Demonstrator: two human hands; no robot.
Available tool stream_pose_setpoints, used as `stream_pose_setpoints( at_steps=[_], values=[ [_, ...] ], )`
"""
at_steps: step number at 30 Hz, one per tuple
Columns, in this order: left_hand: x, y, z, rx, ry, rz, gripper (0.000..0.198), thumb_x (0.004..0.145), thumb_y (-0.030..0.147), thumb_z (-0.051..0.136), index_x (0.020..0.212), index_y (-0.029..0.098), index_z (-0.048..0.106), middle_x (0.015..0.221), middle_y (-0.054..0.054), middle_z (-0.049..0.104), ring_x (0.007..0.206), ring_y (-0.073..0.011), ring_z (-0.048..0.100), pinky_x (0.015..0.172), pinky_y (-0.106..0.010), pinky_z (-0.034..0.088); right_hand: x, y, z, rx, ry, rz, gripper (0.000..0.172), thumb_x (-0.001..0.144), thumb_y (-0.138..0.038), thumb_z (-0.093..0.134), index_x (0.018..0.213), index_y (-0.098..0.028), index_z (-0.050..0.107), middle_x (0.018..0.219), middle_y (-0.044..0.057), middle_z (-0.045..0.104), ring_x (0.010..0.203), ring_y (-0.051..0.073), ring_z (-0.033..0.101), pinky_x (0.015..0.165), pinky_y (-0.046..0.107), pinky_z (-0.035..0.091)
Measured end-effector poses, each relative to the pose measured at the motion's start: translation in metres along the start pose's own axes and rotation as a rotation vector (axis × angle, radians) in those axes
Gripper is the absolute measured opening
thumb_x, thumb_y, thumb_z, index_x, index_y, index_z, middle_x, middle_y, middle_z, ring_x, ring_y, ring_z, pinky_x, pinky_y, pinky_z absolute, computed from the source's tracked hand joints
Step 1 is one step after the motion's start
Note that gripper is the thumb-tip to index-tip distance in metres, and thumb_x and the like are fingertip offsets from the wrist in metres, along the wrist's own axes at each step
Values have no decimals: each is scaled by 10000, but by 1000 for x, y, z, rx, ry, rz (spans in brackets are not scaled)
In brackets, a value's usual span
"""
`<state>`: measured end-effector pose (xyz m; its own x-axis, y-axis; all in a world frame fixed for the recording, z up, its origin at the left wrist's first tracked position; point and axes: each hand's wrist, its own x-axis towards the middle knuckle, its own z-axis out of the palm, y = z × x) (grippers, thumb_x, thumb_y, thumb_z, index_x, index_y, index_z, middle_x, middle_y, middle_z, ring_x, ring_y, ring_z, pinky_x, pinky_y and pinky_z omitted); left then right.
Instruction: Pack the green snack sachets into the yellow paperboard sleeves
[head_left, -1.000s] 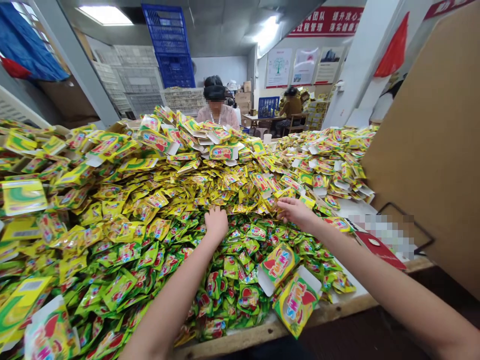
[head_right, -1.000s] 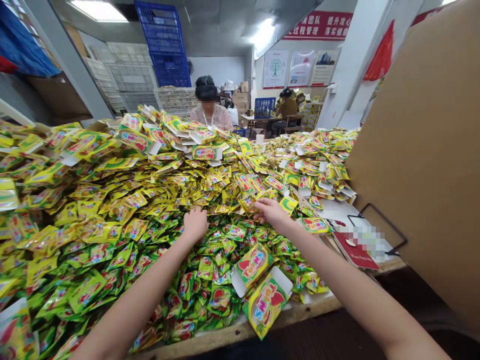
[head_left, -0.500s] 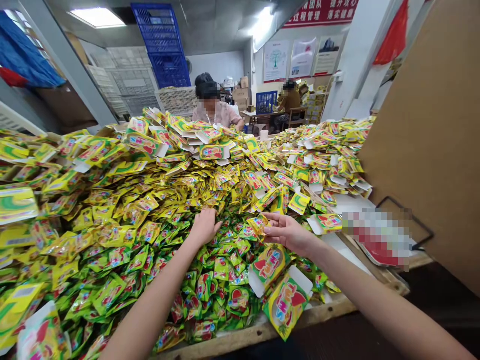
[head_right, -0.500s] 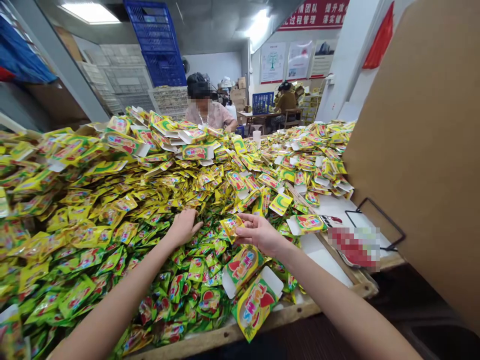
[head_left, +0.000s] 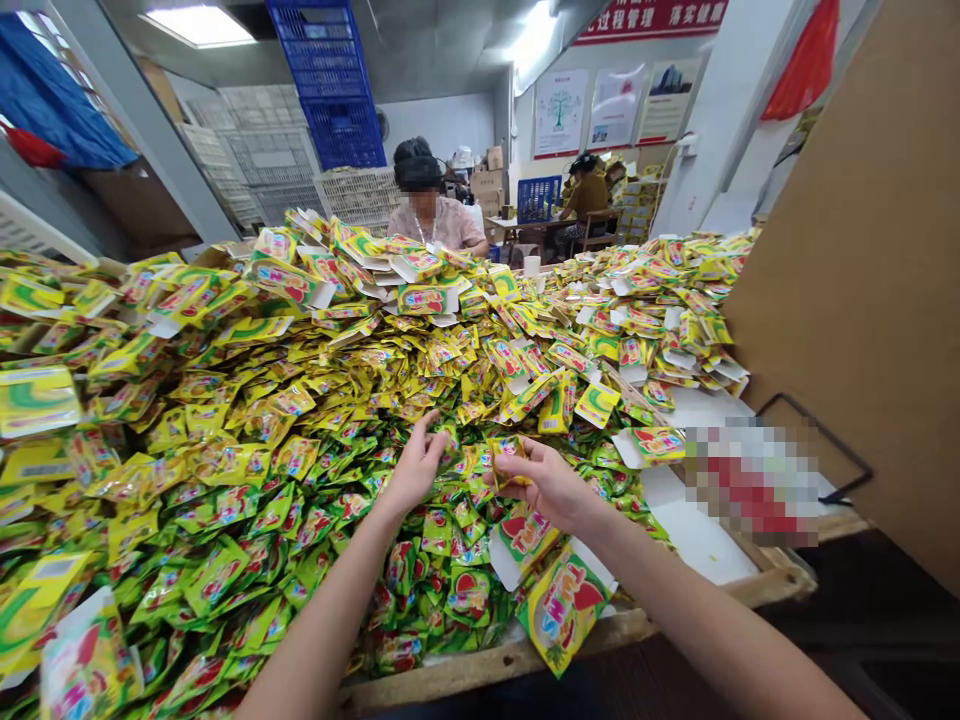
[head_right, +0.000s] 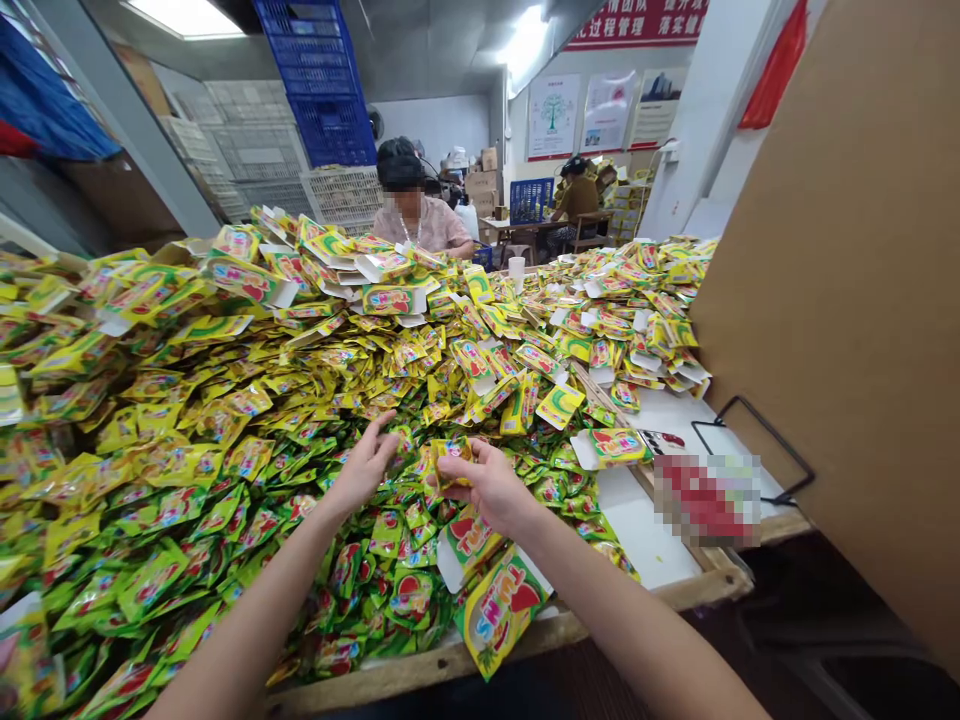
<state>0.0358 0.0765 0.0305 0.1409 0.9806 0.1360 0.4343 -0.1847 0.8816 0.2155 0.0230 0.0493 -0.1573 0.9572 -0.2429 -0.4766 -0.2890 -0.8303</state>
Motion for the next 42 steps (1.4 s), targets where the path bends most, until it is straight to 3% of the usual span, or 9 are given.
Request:
stream_pose_setpoints(
  at_steps=[4, 8, 11, 22, 25, 28, 33, 37, 42],
  values=[
    [-23, 21, 1, -253, -4, 69, 485, 800, 488, 537, 1140, 142, 527, 667, 43, 443, 585, -99, 431, 563, -217, 384, -5, 0, 8, -71, -33, -124, 436, 496, -291, 824, 779, -206, 504, 623, -71, 645, 585, 129, 662, 595, 247, 509],
    [-43, 36, 8, -561, 70, 71, 453, 770, 487, 608, 1093, 184, 511, 731, 27, 504, 626, -95, 478, 607, -214, 422, -9, 4, 17, -164, -153, -151, 431, 589, -383, 784, 819, -222, 456, 673, -68, 638, 607, 126, 658, 625, 258, 509],
    [-50, 38, 10, -670, 136, 38, 423, 753, 484, 632, 1038, 203, 494, 767, 21, 528, 650, -96, 509, 613, -212, 441, -11, 10, 25, -241, -104, -259, 397, 643, -394, 749, 820, -225, 438, 652, -81, 590, 583, 100, 609, 623, 242, 498],
    [-66, 22, -23, -445, 279, 124, 359, 797, 540, 564, 863, 195, 489, 670, 36, 451, 603, -104, 426, 567, -210, 377, -10, 23, 36, -580, 31, -458, 216, 732, -322, 655, 838, -226, 493, 529, -80, 459, 442, 85, 423, 422, 196, 354],
    [-67, 18, -30, -458, 359, 112, 373, 765, 549, 597, 834, 198, 489, 629, 51, 426, 558, -92, 390, 524, -198, 347, 0, 13, 33, -707, 98, -519, 202, 704, -303, 683, 819, -214, 543, 797, 14, 636, 608, 121, 552, 534, 222, 447],
    [-70, 15, -34, -487, 285, 109, 392, 717, 539, 652, 848, 198, 508, 597, 64, 418, 520, -82, 378, 490, -190, 330, 2, 3, 39, -561, -27, -388, 266, 681, -360, 709, 802, -206, 530, 1090, 63, 638, 701, 133, 611, 625, 262, 509],
    [-78, 11, -35, -550, 91, 151, 357, 650, 462, 739, 792, 191, 556, 639, 44, 513, 544, -88, 456, 494, -191, 364, -13, 4, 63, -391, -249, -177, 322, 662, -306, 747, 861, -210, 513, 636, -56, 613, 499, 77, 553, 500, 195, 462],
    [-85, 8, -39, -424, 158, 163, 275, 612, 356, 788, 701, 180, 597, 650, 24, 576, 607, -114, 524, 563, -213, 406, -17, 13, 73, -513, -205, -223, 362, 645, -220, 745, 980, -183, 613, 574, -55, 572, 490, 77, 522, 447, 177, 422],
    [-88, 9, -47, -266, 240, 134, 232, 624, 339, 776, 671, 179, 615, 636, 14, 592, 611, -126, 531, 588, -234, 408, -22, 27, 74, -602, -21, -466, 151, 684, -256, 704, 815, -183, 687, 621, 6, 637, 499, 114, 544, 428, 219, 429]
  ],
)
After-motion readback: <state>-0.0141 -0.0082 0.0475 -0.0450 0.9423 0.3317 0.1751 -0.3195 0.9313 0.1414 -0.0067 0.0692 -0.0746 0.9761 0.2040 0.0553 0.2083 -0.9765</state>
